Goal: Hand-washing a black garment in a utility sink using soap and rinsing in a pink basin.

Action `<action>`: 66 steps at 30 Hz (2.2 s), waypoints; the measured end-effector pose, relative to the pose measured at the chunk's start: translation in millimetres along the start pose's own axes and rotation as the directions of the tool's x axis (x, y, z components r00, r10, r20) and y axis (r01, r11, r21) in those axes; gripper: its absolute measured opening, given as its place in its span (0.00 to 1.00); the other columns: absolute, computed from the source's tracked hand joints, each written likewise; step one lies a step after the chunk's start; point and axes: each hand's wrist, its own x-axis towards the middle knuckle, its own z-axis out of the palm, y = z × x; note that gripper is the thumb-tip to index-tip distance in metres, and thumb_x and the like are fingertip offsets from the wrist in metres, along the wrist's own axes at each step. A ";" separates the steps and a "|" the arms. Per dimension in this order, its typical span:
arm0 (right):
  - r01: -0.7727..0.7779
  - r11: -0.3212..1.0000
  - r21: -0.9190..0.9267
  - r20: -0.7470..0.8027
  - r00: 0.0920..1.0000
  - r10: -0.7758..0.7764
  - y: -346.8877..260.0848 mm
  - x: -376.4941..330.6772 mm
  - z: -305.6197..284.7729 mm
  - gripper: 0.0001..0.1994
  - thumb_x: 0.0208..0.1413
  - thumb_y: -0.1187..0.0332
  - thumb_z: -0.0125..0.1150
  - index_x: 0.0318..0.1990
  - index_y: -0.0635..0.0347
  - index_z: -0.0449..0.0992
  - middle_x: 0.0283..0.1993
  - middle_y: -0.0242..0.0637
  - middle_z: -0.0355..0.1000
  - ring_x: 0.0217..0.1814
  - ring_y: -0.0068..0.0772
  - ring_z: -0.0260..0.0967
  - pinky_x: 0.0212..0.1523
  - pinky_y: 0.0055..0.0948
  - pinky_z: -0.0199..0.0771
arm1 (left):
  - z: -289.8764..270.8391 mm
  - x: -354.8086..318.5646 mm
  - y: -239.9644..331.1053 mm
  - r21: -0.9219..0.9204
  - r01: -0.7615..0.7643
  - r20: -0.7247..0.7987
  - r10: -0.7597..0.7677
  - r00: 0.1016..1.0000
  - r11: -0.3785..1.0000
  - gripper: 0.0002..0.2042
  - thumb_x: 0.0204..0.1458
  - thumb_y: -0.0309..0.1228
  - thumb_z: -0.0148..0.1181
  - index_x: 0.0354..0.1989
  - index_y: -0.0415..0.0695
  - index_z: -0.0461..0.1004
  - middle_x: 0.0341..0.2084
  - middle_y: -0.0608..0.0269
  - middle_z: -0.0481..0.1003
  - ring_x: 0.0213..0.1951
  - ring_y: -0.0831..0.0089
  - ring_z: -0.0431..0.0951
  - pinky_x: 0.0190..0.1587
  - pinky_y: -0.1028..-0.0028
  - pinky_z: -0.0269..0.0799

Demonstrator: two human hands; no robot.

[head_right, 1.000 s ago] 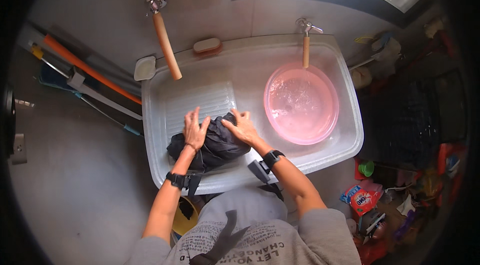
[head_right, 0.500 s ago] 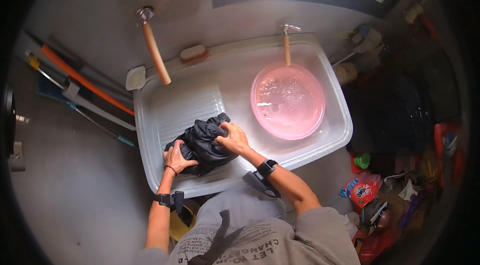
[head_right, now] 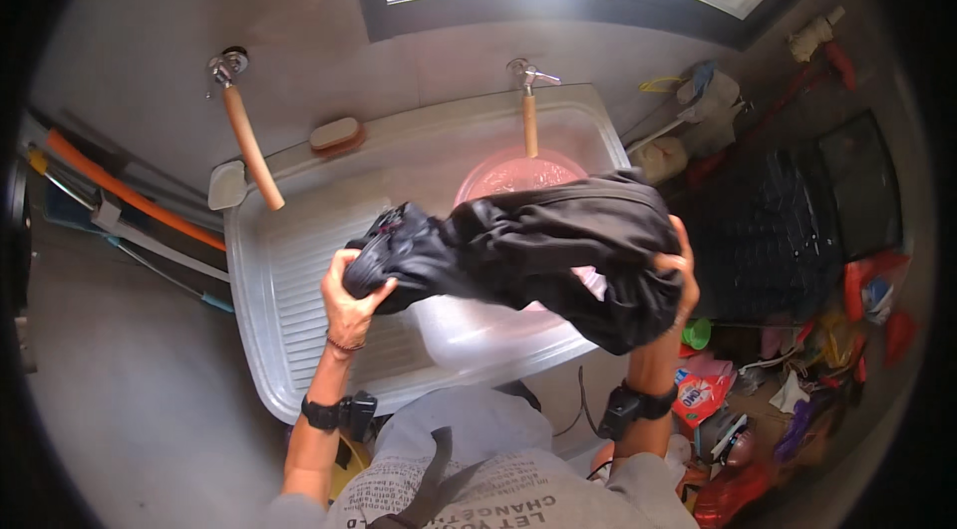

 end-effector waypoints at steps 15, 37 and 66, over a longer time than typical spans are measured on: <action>0.026 0.652 -0.758 0.179 0.969 0.169 171.2 60.2 -92.0 0.14 0.41 0.72 0.59 0.39 0.66 0.71 0.36 0.37 0.65 0.37 0.33 0.66 0.41 0.28 0.67 | 210.0 23.7 -88.1 0.621 -0.232 0.548 -0.203 0.812 0.749 0.29 0.35 0.44 0.63 0.50 0.50 0.64 0.49 0.51 0.62 0.53 0.57 0.58 0.50 0.49 0.51; 0.387 -0.070 -0.919 0.196 0.605 0.771 324.0 47.7 -84.4 0.25 0.48 0.61 0.55 0.53 0.63 0.66 0.61 0.54 0.55 0.61 0.52 0.55 0.62 0.41 0.53 | 273.3 50.4 -161.2 0.783 -0.266 0.620 -0.679 0.392 0.562 0.30 0.42 0.40 0.58 0.57 0.45 0.62 0.62 0.49 0.50 0.64 0.54 0.47 0.63 0.55 0.45; -0.010 0.968 -0.250 0.348 0.932 0.100 -90.5 116.5 1.9 0.26 0.41 0.62 0.52 0.49 0.69 0.66 0.44 0.41 0.69 0.44 0.30 0.68 0.47 0.25 0.67 | 192.3 11.1 -92.4 0.221 0.085 0.352 -0.161 0.922 0.972 0.43 0.35 0.30 0.65 0.63 0.44 0.47 0.55 0.44 0.55 0.56 0.48 0.60 0.56 0.62 0.60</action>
